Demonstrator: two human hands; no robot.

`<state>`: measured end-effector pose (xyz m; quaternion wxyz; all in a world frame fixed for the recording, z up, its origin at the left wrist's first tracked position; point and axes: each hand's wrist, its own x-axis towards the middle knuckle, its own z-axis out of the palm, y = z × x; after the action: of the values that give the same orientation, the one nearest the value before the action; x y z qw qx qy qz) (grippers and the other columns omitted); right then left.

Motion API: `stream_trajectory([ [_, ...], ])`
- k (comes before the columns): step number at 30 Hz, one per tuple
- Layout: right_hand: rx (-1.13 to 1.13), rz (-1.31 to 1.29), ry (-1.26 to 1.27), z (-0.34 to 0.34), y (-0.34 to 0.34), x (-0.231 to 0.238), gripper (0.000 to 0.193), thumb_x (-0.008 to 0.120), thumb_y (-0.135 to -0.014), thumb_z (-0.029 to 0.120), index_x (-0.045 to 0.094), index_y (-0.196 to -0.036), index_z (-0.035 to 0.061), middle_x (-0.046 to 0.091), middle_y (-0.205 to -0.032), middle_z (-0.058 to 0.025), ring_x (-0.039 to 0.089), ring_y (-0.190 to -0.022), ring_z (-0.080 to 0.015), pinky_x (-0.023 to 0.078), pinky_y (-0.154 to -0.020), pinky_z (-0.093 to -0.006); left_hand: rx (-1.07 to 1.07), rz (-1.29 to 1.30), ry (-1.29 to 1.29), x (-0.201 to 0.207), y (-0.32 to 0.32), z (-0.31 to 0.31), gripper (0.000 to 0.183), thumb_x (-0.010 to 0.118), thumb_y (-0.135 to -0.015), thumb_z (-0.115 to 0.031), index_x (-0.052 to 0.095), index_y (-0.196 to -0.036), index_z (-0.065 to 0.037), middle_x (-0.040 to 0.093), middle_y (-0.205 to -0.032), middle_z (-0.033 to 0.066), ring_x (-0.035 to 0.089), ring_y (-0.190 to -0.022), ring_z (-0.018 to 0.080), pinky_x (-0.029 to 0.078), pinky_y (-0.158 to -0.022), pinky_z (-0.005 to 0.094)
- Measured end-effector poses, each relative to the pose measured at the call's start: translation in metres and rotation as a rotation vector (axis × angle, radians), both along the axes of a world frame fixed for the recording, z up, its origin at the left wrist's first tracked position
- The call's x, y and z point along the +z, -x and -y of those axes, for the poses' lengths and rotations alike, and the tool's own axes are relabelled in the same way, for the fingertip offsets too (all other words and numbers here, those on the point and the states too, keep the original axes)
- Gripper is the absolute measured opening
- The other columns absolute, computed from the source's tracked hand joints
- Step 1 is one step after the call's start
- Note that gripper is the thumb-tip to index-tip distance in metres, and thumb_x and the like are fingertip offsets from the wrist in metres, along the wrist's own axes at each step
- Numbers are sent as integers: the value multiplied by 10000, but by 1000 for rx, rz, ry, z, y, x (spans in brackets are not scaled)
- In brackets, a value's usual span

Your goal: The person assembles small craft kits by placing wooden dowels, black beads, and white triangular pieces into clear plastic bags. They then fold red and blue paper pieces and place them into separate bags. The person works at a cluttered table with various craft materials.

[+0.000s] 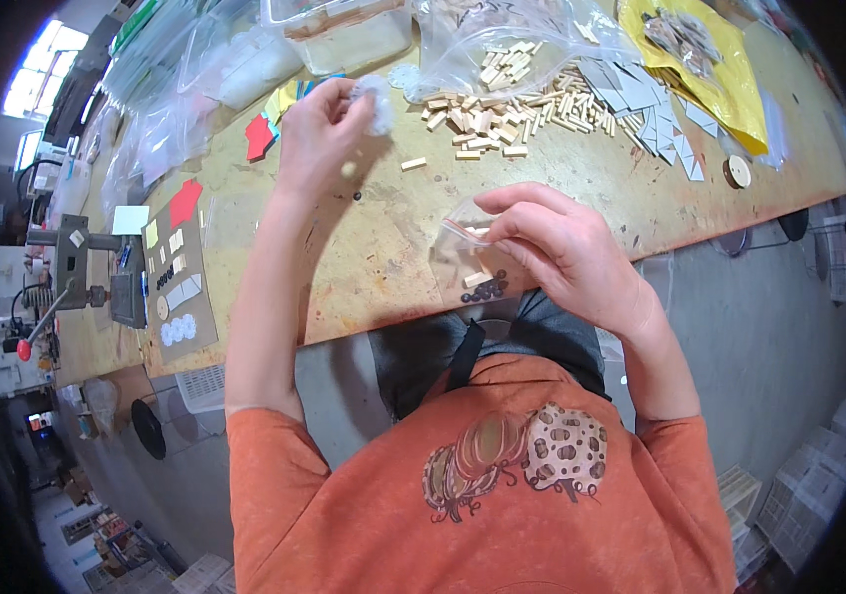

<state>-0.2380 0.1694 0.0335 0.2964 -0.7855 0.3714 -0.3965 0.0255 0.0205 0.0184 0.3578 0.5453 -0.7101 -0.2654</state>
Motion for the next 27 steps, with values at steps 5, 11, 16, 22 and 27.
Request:
stream_trajectory([
  [5, 34, -13, 11, 4, -4, 4, 110, 668, -882, 1, 631, -985, -3, 651, -1104, -168, 678, -899, -339, 567, -750, -375, -331, -329, 33, 30, 40, -95, 214, 714, -891, -111, 675, -1084, -29, 719, -924, 69, 652, -844, 142, 523, -773, 282],
  [11, 109, 45, -28, 1, -9, 3, 165, 679, -869, 0, 653, -1031, 22, 642, -1063, -150, 657, -945, -332, 552, -773, -381, -560, 113, 231, 45, 29, -103, 202, 742, -876, -160, 698, -1007, -11, 688, -921, 100, 605, -860, 261, 480, -803, 352],
  [16, 121, 20, -54, -2, -5, 4, 169, 690, -873, 18, 660, -1039, 32, 636, -1038, -142, 649, -924, -325, 541, -776, -381, -718, 108, 18, 37, 22, -72, 181, 734, -892, -184, 686, -965, -25, 652, -853, 84, 596, -869, 244, 478, -787, 350],
  [22, 61, -23, -78, -11, 8, 4, 129, 701, -870, 28, 661, -993, 34, 637, -1047, -142, 649, -933, -325, 538, -785, -382, -546, -252, -442, 39, 39, -40, 190, 690, -937, -181, 691, -1047, -26, 671, -915, 69, 624, -837, 175, 508, -775, 306],
  [27, 46, -6, -86, -13, 6, 9, 138, 715, -849, 10, 656, -972, 31, 642, -1049, -147, 652, -945, -327, 538, -792, -385, -167, 229, 43, -31, 23, 58, 378, 729, -904, -249, 674, -1231, -67, 671, -959, 89, 619, -824, 168, 512, -771, 295],
])
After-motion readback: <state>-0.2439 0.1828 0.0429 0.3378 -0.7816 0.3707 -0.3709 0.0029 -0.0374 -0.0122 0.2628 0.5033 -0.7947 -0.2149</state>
